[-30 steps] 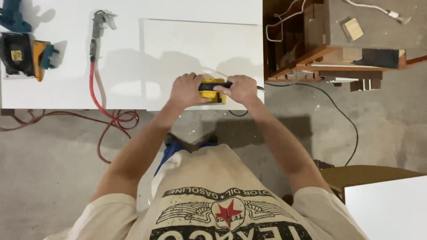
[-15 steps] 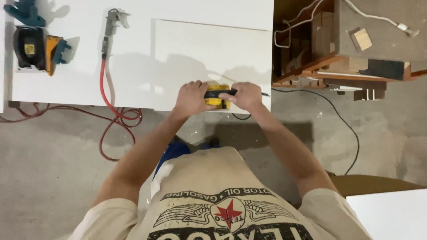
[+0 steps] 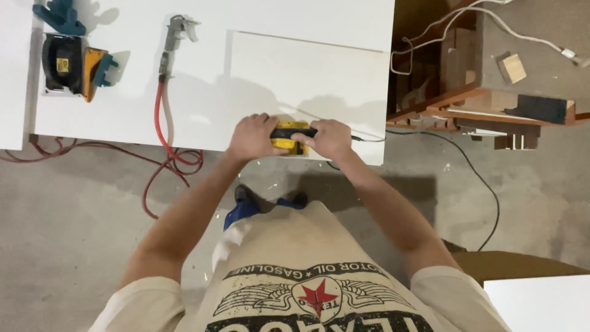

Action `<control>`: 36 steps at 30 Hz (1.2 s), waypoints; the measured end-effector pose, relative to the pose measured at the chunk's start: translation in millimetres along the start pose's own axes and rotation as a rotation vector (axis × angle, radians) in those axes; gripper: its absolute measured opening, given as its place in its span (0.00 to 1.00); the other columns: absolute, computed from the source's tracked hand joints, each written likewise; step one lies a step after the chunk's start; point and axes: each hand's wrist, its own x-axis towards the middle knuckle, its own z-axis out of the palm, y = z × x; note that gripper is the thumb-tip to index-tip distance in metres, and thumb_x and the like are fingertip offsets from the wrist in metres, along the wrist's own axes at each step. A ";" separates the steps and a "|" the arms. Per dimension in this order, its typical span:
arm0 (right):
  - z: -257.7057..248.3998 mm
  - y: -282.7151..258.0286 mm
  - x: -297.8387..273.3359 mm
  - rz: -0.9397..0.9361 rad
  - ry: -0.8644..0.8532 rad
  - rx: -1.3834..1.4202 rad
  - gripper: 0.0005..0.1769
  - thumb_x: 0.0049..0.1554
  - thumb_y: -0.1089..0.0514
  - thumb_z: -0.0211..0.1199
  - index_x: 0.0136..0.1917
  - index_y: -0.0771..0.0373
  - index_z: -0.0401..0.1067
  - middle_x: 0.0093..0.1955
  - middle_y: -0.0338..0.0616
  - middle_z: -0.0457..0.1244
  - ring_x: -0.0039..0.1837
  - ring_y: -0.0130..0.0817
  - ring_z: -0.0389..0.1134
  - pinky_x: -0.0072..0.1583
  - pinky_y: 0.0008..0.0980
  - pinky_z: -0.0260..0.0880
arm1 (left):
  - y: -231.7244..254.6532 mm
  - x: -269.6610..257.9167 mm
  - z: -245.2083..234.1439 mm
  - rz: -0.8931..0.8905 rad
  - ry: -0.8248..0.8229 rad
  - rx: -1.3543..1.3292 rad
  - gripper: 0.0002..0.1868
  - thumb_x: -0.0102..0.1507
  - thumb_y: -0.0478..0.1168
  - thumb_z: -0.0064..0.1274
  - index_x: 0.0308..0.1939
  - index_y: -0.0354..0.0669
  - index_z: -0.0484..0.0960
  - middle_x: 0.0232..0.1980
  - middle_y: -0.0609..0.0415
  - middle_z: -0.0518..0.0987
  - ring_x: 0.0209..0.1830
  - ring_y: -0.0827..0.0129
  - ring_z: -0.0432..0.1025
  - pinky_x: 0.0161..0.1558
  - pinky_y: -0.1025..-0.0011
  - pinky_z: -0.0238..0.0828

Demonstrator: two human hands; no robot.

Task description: The person uses a yellow electric sander to smooth the surface and edges of a white rectangular board. After sanding, they use a pneumatic air gun to blow dust off the board and then lift the board to inspect the underside.

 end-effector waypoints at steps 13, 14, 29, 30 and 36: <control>5.1 -23.2 28.1 -0.017 -0.013 -0.035 0.42 0.56 0.13 0.39 0.52 0.46 0.74 0.48 0.36 0.68 0.58 0.37 0.71 0.56 0.38 0.71 | -32.7 -10.7 -6.8 -0.024 -0.013 0.008 0.50 0.46 0.82 0.56 0.55 0.49 0.82 0.43 0.50 0.80 0.42 0.53 0.80 0.44 0.57 0.77; 3.8 -23.8 37.7 -0.034 0.021 -0.049 0.42 0.56 0.13 0.38 0.53 0.45 0.74 0.48 0.35 0.68 0.58 0.36 0.71 0.56 0.38 0.72 | -40.0 -4.2 -12.7 -0.040 -0.039 0.008 0.49 0.47 0.82 0.57 0.56 0.48 0.82 0.44 0.51 0.79 0.44 0.53 0.80 0.45 0.58 0.77; 0.2 -33.8 43.8 -0.068 0.046 -0.060 0.43 0.55 0.11 0.40 0.50 0.45 0.75 0.46 0.36 0.68 0.56 0.38 0.72 0.55 0.38 0.73 | -37.6 -14.5 -13.3 -0.126 -0.020 -0.004 0.51 0.45 0.83 0.57 0.55 0.49 0.81 0.44 0.52 0.78 0.43 0.54 0.80 0.45 0.58 0.77; -2.8 -29.8 42.3 -0.056 0.033 -0.076 0.42 0.54 0.11 0.40 0.49 0.44 0.75 0.46 0.36 0.68 0.56 0.38 0.72 0.55 0.38 0.73 | -31.5 -12.6 -8.8 -0.143 -0.008 -0.015 0.52 0.44 0.84 0.56 0.55 0.50 0.81 0.44 0.52 0.79 0.43 0.53 0.79 0.45 0.57 0.77; 1.0 -69.1 39.8 -0.073 0.066 0.021 0.42 0.57 0.13 0.40 0.47 0.49 0.74 0.43 0.39 0.67 0.54 0.41 0.72 0.52 0.38 0.73 | -70.8 -33.0 -24.2 -0.087 -0.002 0.008 0.51 0.45 0.84 0.55 0.55 0.50 0.82 0.43 0.52 0.79 0.42 0.55 0.80 0.45 0.58 0.77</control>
